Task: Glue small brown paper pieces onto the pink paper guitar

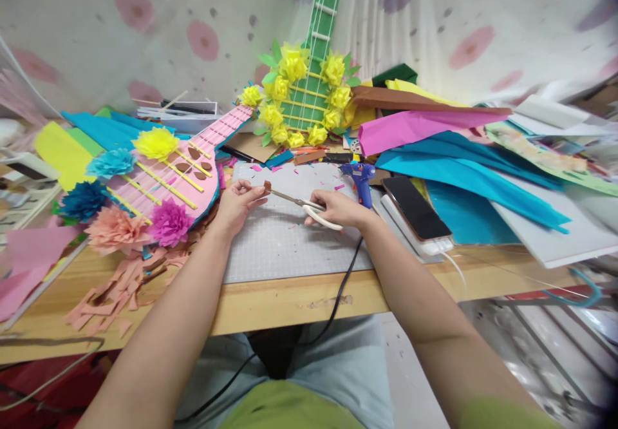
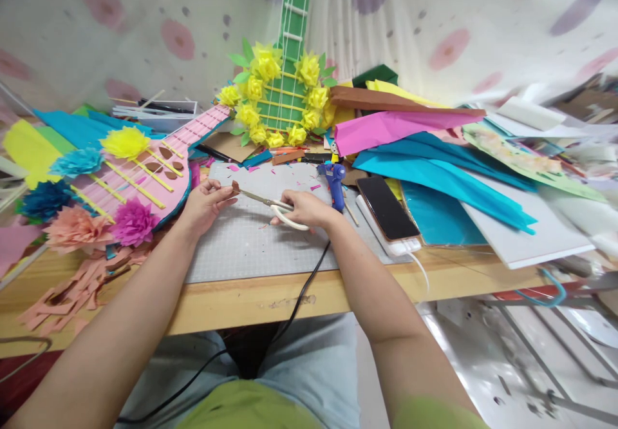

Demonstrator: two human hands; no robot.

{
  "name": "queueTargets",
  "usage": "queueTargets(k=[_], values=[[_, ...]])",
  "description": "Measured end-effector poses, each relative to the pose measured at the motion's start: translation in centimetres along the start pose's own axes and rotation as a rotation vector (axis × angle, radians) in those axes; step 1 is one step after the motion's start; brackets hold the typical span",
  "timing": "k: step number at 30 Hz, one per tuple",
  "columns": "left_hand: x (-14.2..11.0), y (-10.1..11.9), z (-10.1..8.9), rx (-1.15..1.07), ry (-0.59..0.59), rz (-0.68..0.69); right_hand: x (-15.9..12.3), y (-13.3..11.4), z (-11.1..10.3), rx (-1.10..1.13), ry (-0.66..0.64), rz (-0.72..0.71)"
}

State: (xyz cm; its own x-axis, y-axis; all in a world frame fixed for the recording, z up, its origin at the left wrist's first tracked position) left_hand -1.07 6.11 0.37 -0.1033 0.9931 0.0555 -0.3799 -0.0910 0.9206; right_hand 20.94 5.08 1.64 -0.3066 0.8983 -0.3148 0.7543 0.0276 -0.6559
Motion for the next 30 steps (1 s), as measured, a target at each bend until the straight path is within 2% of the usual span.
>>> queueTargets(k=[10,18,30], values=[[0.05,-0.09,-0.14,0.019,0.002,0.014,0.05,0.27,0.13,0.054,-0.01,0.027],[0.06,-0.15,-0.15,0.025,-0.001,0.001,0.07,0.16,-0.07,0.027,0.025,0.001],[0.08,-0.14,-0.19,0.043,0.001,0.01,0.03,0.04,0.0,-0.001,-0.002,-0.009]])
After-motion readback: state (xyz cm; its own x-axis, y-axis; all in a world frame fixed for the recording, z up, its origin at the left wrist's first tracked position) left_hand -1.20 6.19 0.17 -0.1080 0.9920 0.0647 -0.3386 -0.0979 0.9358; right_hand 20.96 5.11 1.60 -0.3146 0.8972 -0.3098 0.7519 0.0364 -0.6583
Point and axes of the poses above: each hand's wrist, its own x-axis towards the middle knuckle, its own z-axis out of the palm, y = z × x, the point moved 5 cm from there along x, towards the middle knuckle, and after that the axes turned 11 degrees about z, right-handed, at the moved point
